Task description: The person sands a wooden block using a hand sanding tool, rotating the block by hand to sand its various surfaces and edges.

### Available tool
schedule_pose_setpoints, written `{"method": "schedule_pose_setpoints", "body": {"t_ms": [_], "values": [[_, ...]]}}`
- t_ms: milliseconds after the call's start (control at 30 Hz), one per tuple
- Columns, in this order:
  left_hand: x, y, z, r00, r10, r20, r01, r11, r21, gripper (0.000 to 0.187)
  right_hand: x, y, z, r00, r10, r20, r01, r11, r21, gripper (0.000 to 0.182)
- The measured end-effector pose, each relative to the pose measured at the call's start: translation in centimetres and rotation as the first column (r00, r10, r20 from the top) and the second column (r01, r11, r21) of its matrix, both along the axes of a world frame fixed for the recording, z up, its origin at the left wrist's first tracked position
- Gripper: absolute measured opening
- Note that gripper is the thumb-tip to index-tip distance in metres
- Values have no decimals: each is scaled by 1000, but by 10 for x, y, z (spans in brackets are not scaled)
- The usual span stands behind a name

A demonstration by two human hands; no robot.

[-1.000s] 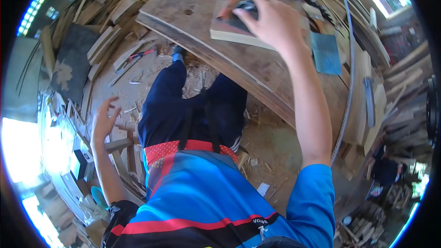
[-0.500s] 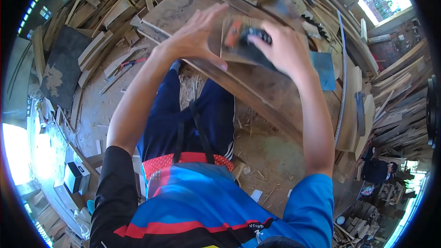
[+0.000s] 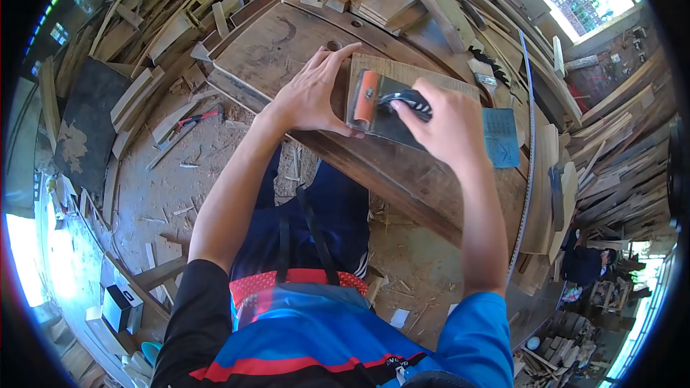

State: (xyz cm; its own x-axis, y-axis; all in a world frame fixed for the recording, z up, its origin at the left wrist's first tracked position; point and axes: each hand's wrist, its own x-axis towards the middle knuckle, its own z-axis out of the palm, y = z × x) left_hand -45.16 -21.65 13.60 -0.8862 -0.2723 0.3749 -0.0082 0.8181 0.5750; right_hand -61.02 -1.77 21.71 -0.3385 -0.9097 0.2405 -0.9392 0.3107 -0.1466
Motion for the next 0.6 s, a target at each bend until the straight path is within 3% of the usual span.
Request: {"method": "schedule_pose_setpoints", "body": {"t_ms": [67, 167, 200, 333, 433, 600], "values": [[-1, 0, 0, 1000, -9, 13, 8, 1000, 30, 134, -20, 5, 0, 998, -5, 63, 7, 999, -44, 35], [2, 1, -3, 999, -10, 30, 9, 999, 38, 136, -52, -10, -7, 976, -182, -122, 171, 981, -94, 34], [2, 1, -2, 999, -8, 38, 7, 999, 46, 136, -45, -17, -2, 971, -223, -86, 219, 974, -50, 34], [-1, 1, 1, 1000, 0, 14, 1, 1000, -16, 137, -5, -15, 8, 997, -78, -5, 78, 997, -18, 35], [-1, 4, 8, 998, -14, 58, 10, 998, 58, 136, -21, 1, -2, 1000, 15, -7, -16, 996, -93, 35], [-1, 3, 5, 997, 8, 76, -8, 1000, -7, 139, -46, 3, -1, 984, -173, -47, 171, 984, -47, 36]]}}
